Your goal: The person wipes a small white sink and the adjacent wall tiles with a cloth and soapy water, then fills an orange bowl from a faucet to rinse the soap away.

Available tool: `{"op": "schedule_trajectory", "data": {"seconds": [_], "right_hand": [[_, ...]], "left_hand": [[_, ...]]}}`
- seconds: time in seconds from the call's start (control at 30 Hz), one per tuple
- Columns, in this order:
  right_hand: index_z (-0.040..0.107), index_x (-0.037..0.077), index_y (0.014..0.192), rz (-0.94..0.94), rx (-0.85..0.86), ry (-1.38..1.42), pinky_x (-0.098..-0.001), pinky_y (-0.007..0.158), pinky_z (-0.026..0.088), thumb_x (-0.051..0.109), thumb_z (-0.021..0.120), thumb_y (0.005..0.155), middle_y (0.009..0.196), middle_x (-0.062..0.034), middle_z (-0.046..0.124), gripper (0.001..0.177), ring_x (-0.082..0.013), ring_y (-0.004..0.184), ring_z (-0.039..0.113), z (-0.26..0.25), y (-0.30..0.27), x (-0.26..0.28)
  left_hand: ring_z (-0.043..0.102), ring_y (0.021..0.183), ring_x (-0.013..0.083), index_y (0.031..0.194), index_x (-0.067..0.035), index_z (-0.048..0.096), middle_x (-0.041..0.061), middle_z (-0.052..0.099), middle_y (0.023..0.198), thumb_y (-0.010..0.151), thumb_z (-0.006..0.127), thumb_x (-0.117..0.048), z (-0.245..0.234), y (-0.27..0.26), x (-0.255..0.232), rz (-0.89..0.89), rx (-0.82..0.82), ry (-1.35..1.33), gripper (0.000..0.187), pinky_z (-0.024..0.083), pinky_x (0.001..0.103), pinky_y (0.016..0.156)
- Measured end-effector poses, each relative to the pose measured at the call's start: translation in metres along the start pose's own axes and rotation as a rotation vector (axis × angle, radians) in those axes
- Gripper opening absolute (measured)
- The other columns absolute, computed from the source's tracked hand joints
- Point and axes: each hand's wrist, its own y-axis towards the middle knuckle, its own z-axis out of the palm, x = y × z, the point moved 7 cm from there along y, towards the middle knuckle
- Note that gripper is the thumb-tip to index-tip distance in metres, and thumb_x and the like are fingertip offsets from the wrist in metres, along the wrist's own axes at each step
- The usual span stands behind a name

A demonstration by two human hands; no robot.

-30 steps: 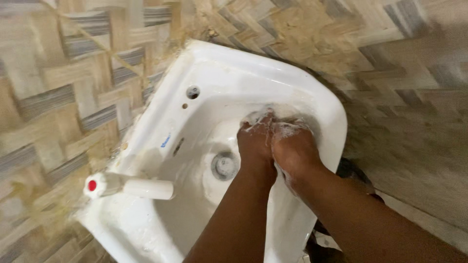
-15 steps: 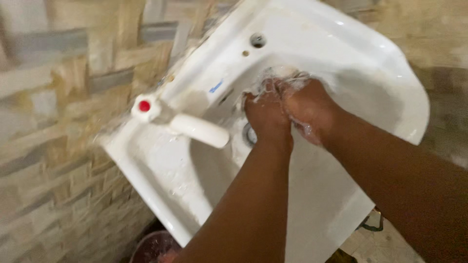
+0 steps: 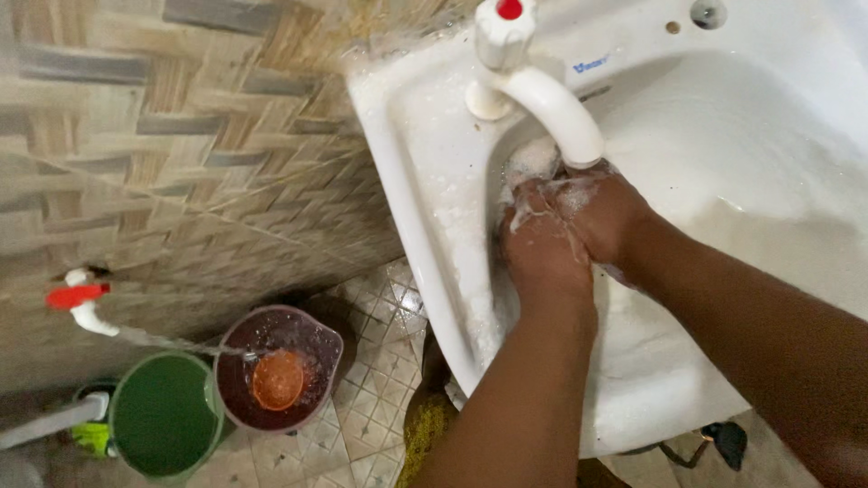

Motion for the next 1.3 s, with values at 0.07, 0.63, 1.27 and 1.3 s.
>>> {"op": "schedule_trajectory", "data": {"seconds": [0.07, 0.63, 1.27, 1.3], "right_hand": [[0.061, 0.002, 0.114, 0.025, -0.013, -0.109, -0.0425, 0.082, 0.06, 0.026, 0.065, 0.093, 0.102, -0.0175, 0.074, 0.032, -0.0258, 0.091, 0.071, 0.005, 0.0, 0.007], [0.054, -0.002, 0.125, 0.034, -0.447, 0.18, -0.0294, 0.082, 0.06, 0.018, 0.067, 0.095, 0.104, -0.0149, 0.072, 0.038, -0.0177, 0.09, 0.074, -0.079, 0.02, -0.005], [0.058, 0.001, 0.122, 0.436, -0.981, 0.645, -0.0328, 0.066, 0.057, 0.025, 0.059, 0.1, 0.093, -0.0126, 0.069, 0.032, -0.0165, 0.073, 0.066, -0.167, -0.106, -0.099], [0.058, 0.001, 0.122, 0.431, -0.985, 0.649, -0.0327, 0.066, 0.057, 0.025, 0.059, 0.1, 0.094, -0.0127, 0.069, 0.032, -0.0166, 0.073, 0.066, -0.173, -0.105, -0.096]], "left_hand": [[0.061, 0.099, 0.0211, 0.134, -0.005, 0.05, 0.01, 0.06, 0.114, 0.101, 0.054, -0.026, -0.004, -0.004, 0.016, -0.007, -0.001, 0.027, 0.039, 0.05, 0.036, 0.084], [0.053, 0.072, 0.0176, 0.105, -0.001, 0.058, 0.008, 0.058, 0.086, 0.1, 0.056, -0.022, 0.04, -0.003, -0.054, 0.001, 0.122, 0.067, 0.022, 0.044, 0.037, 0.062], [0.074, 0.089, 0.0359, 0.093, 0.002, 0.075, 0.023, 0.076, 0.098, 0.083, 0.067, -0.037, 0.217, -0.038, 0.013, 0.364, 0.712, 1.149, 0.041, 0.056, 0.044, 0.081], [0.073, 0.085, 0.035, 0.09, 0.003, 0.076, 0.023, 0.076, 0.094, 0.083, 0.067, -0.035, 0.222, -0.042, 0.005, 0.379, 0.699, 1.115, 0.04, 0.057, 0.044, 0.079]]}}
